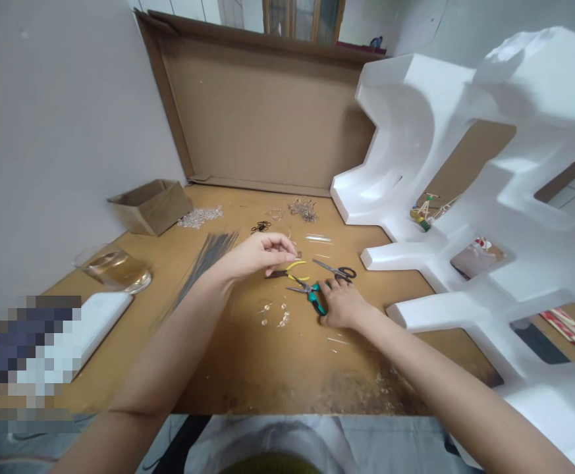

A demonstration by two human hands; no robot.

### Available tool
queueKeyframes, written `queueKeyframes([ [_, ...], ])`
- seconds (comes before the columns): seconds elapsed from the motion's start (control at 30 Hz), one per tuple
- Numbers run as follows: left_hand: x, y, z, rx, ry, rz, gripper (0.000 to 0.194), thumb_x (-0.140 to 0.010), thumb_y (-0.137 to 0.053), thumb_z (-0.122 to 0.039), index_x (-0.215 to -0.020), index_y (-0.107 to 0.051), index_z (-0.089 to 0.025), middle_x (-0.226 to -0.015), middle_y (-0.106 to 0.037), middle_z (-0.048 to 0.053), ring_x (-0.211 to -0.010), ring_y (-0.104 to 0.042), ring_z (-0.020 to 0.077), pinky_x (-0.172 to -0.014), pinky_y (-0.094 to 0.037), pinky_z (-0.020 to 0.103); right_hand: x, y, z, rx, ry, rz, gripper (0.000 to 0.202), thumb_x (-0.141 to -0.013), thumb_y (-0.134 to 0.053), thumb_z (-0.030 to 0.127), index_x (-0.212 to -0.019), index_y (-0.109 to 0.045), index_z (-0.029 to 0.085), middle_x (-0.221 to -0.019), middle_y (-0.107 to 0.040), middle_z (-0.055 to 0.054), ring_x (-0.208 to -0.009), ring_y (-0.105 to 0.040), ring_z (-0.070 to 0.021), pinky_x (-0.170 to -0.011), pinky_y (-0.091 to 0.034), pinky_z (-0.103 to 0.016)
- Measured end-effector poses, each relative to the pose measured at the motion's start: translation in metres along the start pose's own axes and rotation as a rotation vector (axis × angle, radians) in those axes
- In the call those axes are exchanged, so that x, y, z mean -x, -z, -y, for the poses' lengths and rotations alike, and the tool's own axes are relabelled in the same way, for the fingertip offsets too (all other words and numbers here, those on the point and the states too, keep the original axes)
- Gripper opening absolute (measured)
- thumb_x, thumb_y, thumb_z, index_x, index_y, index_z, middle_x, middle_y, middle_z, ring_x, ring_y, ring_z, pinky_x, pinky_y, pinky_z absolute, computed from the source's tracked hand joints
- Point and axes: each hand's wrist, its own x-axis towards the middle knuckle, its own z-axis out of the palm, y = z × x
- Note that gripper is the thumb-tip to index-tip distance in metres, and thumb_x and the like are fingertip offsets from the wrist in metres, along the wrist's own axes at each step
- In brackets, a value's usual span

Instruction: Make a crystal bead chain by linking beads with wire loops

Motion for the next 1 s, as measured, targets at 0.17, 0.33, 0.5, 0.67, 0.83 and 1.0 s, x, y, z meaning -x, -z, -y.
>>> queueKeyframes([
  [0.17, -0.004, 0.005, 0.009, 0.052, 0.118, 0.182, 0.018, -0.068, -0.067, -0.012, -0.084, -0.059, -0.01, -0.077, -0.062, 0.003, -0.064, -0.061, 0.0079, -0.062, -0.051, 0.023, 0.001, 0.009, 0.008, -0.113, -0.048, -0.022, 0.058, -0.059, -0.059, 0.029, -0.114, -0.056, 0.01, -0.108, -0.057, -0.022, -0.099, -0.054, -0.0367, -0.085, -0.039, -0.046],
  [0.33, -0.005, 0.01, 0.01, -0.031, 0.115, 0.202, 0.014, -0.074, -0.065, -0.02, -0.081, -0.061, -0.009, -0.07, -0.064, 0.004, -0.061, -0.061, 0.0079, -0.062, -0.051, 0.022, 0.003, 0.017, -0.007, -0.35, -0.082, 0.047, 0.047, -0.068, -0.053, 0.033, -0.111, -0.055, 0.016, -0.095, -0.064, -0.01, -0.082, -0.061, -0.0228, -0.074, -0.047, -0.033],
  [0.5, -0.004, 0.013, 0.01, -0.067, 0.062, 0.182, 0.024, -0.078, -0.062, -0.034, -0.081, -0.065, -0.011, -0.069, -0.062, 0.002, -0.058, -0.057, 0.0068, -0.056, -0.049, 0.02, 0.018, 0.019, -0.026, -1.379, -0.166, 0.195, 0.048, -0.069, -0.046, 0.034, -0.114, -0.049, 0.015, -0.092, -0.063, -0.009, -0.077, -0.062, -0.0195, -0.078, -0.05, -0.04],
  [0.67, -0.004, 0.009, 0.011, -0.114, 0.034, 0.066, 0.03, -0.076, -0.062, -0.041, -0.084, -0.066, -0.013, -0.058, -0.052, -0.002, -0.046, -0.047, 0.0045, -0.046, -0.04, 0.018, 0.037, 0.028, -0.017, -1.937, 0.054, 0.341, 0.055, -0.06, -0.049, 0.035, -0.112, -0.05, 0.019, -0.108, -0.06, -0.011, -0.09, -0.059, -0.0232, -0.084, -0.045, -0.045],
  [0.83, -0.001, 0.004, 0.004, -0.096, 0.016, 0.042, 0.027, -0.074, -0.065, -0.039, -0.079, -0.064, -0.012, -0.063, -0.056, -0.001, -0.044, -0.043, 0.0031, -0.043, -0.034, 0.018, 0.038, 0.032, 0.006, -1.812, 0.068, 0.236, 0.039, -0.063, -0.051, 0.03, -0.1, -0.05, 0.02, -0.087, -0.059, -0.006, -0.066, -0.054, -0.0155, -0.056, -0.041, -0.029],
  [1.0, 0.002, 0.005, -0.001, 0.107, 0.005, 0.039, 0.018, -0.073, -0.065, -0.029, -0.075, -0.059, -0.012, -0.062, -0.053, -0.003, -0.041, -0.038, 0.0013, -0.039, -0.031, 0.016, 0.041, 0.048, -0.009, -0.607, 0.032, -0.468, 0.029, -0.074, -0.057, 0.036, -0.099, -0.055, 0.021, -0.082, -0.059, -0.005, -0.069, -0.053, -0.0186, -0.061, -0.04, -0.032],
])
